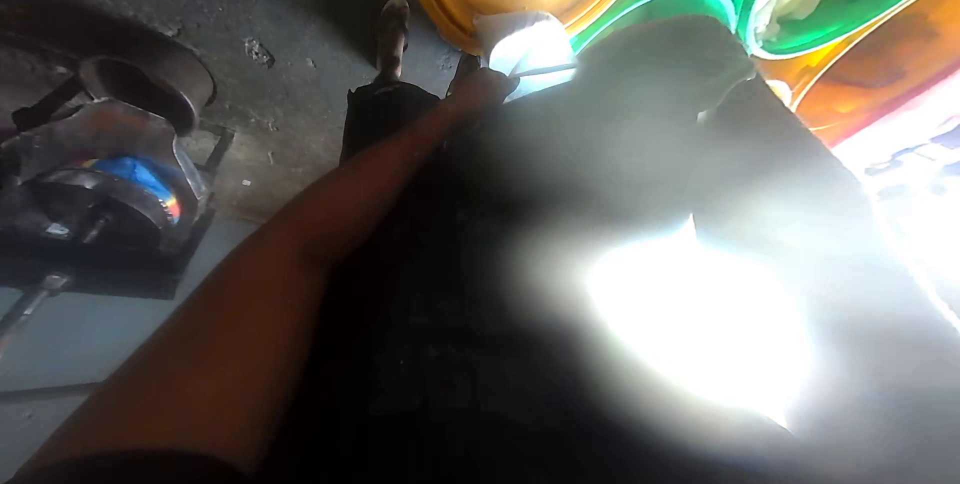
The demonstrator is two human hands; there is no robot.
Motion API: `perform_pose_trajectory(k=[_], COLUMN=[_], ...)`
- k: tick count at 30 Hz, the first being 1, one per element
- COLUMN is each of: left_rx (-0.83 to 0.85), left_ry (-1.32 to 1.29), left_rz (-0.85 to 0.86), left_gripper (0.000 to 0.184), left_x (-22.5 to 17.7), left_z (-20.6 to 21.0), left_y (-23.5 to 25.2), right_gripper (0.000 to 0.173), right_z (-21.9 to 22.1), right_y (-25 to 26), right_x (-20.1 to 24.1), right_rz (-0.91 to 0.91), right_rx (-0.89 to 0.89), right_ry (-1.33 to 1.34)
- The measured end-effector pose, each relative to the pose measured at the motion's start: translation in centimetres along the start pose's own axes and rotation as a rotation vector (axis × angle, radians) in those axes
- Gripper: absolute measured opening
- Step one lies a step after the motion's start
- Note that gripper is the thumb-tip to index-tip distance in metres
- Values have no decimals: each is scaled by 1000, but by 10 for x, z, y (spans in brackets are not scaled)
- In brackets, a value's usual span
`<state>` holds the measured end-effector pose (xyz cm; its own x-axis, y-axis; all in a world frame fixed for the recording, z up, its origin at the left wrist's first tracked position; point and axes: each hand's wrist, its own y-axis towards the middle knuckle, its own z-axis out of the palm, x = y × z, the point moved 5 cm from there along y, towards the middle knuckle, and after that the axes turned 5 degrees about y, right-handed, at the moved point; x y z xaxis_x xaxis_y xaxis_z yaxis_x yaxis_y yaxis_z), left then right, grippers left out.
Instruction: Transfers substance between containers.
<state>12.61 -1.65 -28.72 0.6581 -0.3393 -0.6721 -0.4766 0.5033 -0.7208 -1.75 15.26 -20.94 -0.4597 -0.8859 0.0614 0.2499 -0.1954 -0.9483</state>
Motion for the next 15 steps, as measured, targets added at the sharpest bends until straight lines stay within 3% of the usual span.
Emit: perform_pose_trajectory(k=[6,11,15], left_rx=[-4,18,-7], left_ry=[-20,-19,-25], left_rz=[-4,-13,19], left_gripper=[42,44,43], left_x=[2,-2,-1], left_z=[0,-4,-2], left_y=[-1,-1,3], right_gripper=[20,20,21], right_z=[2,-6,-7], right_y=[13,7,2], right_x=[7,11,15], right_rz=[58,138,98], right_rx=[22,-25,-10], right_ry=[-157,67,44])
